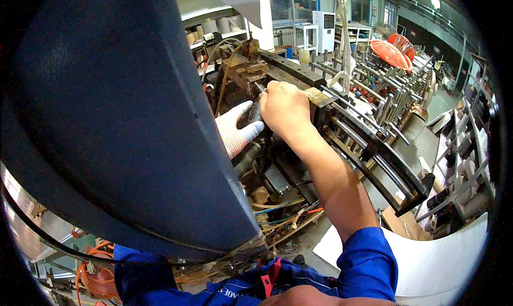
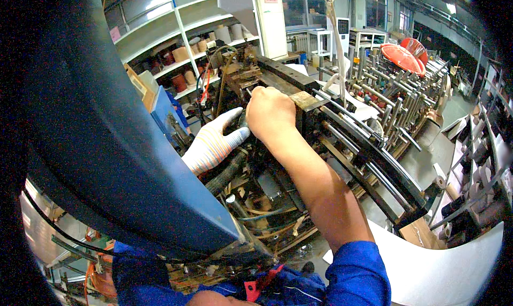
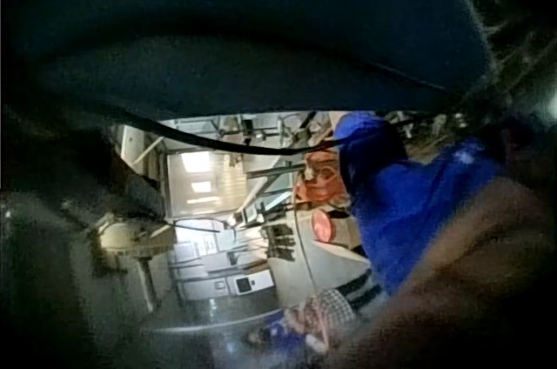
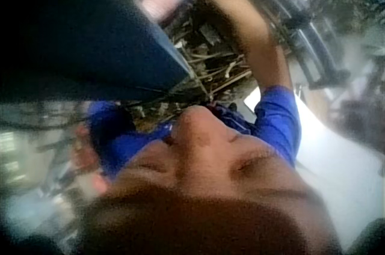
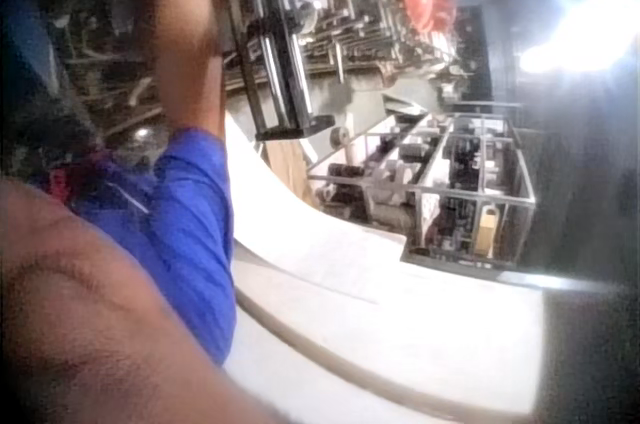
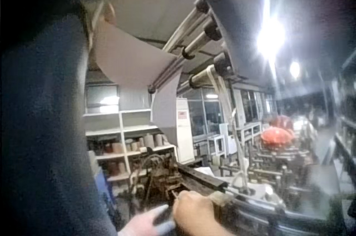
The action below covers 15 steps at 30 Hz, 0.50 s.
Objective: The person uses a small hex key to adjust a screw on a large industrial machine component, then uses both hands to pull a lever and slide a metal assembly along a rail.
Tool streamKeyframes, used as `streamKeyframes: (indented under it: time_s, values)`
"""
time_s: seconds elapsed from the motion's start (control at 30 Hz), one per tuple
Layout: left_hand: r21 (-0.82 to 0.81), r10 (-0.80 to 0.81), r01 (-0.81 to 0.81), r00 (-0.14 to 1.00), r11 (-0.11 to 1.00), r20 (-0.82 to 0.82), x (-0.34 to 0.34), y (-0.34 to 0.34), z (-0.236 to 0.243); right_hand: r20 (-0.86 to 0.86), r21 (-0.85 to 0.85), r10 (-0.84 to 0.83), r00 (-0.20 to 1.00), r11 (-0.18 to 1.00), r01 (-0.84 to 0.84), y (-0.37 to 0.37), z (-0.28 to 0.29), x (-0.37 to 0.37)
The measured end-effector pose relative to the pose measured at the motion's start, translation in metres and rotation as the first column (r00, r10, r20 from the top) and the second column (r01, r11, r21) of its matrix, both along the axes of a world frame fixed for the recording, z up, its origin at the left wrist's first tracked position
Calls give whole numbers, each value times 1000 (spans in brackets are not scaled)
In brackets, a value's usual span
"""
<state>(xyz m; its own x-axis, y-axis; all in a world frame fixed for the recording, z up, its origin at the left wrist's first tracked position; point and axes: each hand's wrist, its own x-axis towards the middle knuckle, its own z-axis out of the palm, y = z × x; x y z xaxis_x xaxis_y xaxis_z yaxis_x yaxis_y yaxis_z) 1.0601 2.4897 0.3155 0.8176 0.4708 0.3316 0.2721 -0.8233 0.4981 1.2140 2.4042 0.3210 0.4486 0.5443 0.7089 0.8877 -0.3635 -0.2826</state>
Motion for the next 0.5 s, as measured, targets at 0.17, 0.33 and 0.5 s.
streamKeyframes:
  time_s: [0.17, 0.33, 0.5]
  values:
    - [0, -26, 26, 999, 1000, 19, 1, -1, 0, 8, -21, -2, 1000, 1000, 2, -1, 3, 1]
    - [29, -54, 53, 998, 998, 33, 3, 7, -2, 114, -32, -92, 989, 995, 96, -16, 13, -27]
    - [146, -338, 305, 849, 941, 406, -62, -7, 26, 340, 293, 122, 932, 928, -228, -122, -5, -132]
